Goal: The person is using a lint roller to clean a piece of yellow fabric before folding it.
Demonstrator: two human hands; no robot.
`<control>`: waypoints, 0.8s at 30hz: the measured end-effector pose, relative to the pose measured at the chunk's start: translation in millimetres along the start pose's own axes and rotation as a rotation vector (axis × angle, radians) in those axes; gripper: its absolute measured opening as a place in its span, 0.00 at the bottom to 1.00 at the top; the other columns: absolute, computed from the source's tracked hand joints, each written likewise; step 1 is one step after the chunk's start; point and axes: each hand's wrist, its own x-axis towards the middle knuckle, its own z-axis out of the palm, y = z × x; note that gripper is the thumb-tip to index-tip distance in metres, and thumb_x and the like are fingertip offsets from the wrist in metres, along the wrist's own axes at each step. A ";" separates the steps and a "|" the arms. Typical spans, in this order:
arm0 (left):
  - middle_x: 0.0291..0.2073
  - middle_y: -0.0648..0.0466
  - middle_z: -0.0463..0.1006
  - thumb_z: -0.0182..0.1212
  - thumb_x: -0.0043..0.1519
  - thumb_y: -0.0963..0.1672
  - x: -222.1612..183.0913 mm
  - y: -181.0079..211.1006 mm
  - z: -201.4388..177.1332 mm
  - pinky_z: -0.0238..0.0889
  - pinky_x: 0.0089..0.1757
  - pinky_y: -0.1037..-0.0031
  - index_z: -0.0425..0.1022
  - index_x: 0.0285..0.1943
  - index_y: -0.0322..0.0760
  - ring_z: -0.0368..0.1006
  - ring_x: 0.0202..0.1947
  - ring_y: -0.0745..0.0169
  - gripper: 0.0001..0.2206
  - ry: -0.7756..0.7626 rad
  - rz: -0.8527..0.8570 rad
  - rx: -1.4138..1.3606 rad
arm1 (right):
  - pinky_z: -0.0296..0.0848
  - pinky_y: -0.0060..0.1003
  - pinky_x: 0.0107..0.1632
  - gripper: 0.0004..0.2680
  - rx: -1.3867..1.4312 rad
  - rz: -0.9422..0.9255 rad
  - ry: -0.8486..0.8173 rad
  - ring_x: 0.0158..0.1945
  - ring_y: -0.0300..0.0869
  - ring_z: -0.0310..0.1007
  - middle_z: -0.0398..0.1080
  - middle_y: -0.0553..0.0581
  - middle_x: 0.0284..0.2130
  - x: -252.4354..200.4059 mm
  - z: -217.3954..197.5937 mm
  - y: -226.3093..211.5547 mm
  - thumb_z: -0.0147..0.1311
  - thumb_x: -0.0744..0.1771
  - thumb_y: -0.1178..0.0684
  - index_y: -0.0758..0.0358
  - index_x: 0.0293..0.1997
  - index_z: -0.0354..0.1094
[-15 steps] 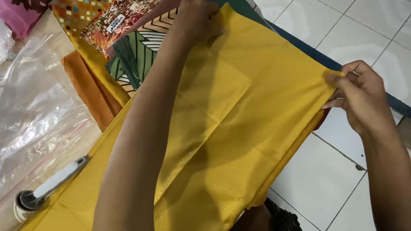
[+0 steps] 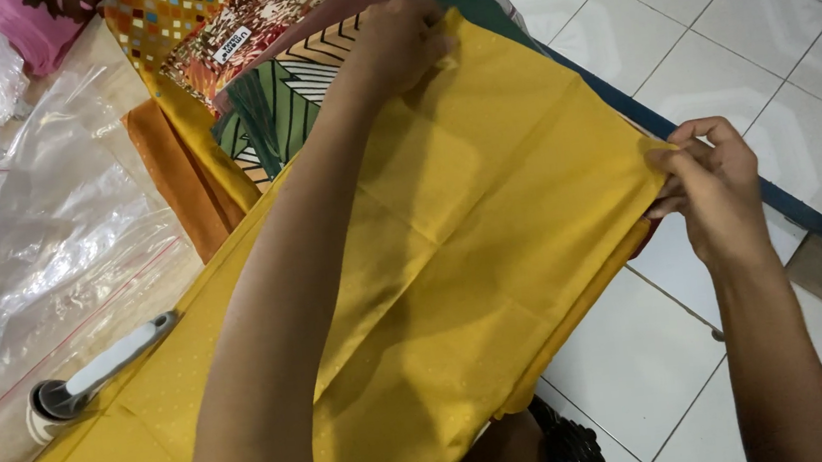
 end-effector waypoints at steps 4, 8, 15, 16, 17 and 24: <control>0.22 0.54 0.83 0.67 0.60 0.48 1.9 22.2 -27.4 0.68 0.28 0.68 0.85 0.35 0.36 0.75 0.17 0.61 0.11 -0.074 -0.138 -0.114 | 0.62 0.28 0.19 0.07 -0.024 0.022 0.019 0.21 0.36 0.61 0.65 0.57 0.32 -1.8 5.2 -7.1 0.50 0.68 0.60 0.65 0.50 0.58; 0.24 0.57 0.83 0.73 0.49 0.47 5.9 41.9 -47.0 0.70 0.33 0.70 0.85 0.33 0.39 0.75 0.20 0.61 0.09 -0.319 -0.169 -0.139 | 0.62 0.27 0.17 0.05 -0.030 0.026 0.030 0.21 0.35 0.60 0.65 0.57 0.32 -1.2 5.2 -6.4 0.50 0.69 0.60 0.65 0.49 0.60; 0.26 0.56 0.84 0.74 0.46 0.44 6.2 42.1 -48.9 0.71 0.34 0.68 0.87 0.34 0.40 0.76 0.21 0.57 0.09 -0.358 -0.085 -0.069 | 0.59 0.26 0.16 0.06 -0.041 0.027 0.060 0.21 0.35 0.59 0.65 0.57 0.35 -0.4 6.4 -4.8 0.51 0.69 0.60 0.64 0.49 0.60; 0.26 0.56 0.84 0.74 0.46 0.44 5.7 41.0 -47.3 0.71 0.34 0.68 0.87 0.34 0.40 0.76 0.21 0.57 0.09 -0.359 -0.084 -0.070 | 0.59 0.26 0.16 0.06 -0.041 0.027 0.061 0.21 0.35 0.59 0.65 0.57 0.35 -1.6 5.7 -5.8 0.51 0.69 0.60 0.64 0.49 0.60; 0.25 0.56 0.84 0.72 0.47 0.44 5.3 39.9 -45.6 0.71 0.32 0.69 0.87 0.35 0.40 0.75 0.19 0.59 0.09 -0.317 -0.052 -0.076 | 0.61 0.26 0.18 0.06 -0.016 0.029 0.043 0.22 0.35 0.60 0.65 0.57 0.34 -2.8 4.9 -6.9 0.51 0.70 0.60 0.66 0.50 0.60; 0.18 0.53 0.80 0.68 0.49 0.42 -0.6 23.6 -18.8 0.69 0.28 0.67 0.82 0.30 0.33 0.73 0.14 0.55 0.05 -0.032 -0.141 -0.104 | 0.81 0.36 0.40 0.08 -0.239 -0.188 0.030 0.36 0.50 0.73 0.66 0.69 0.40 -22.0 -13.3 -19.7 0.49 0.73 0.69 0.79 0.56 0.55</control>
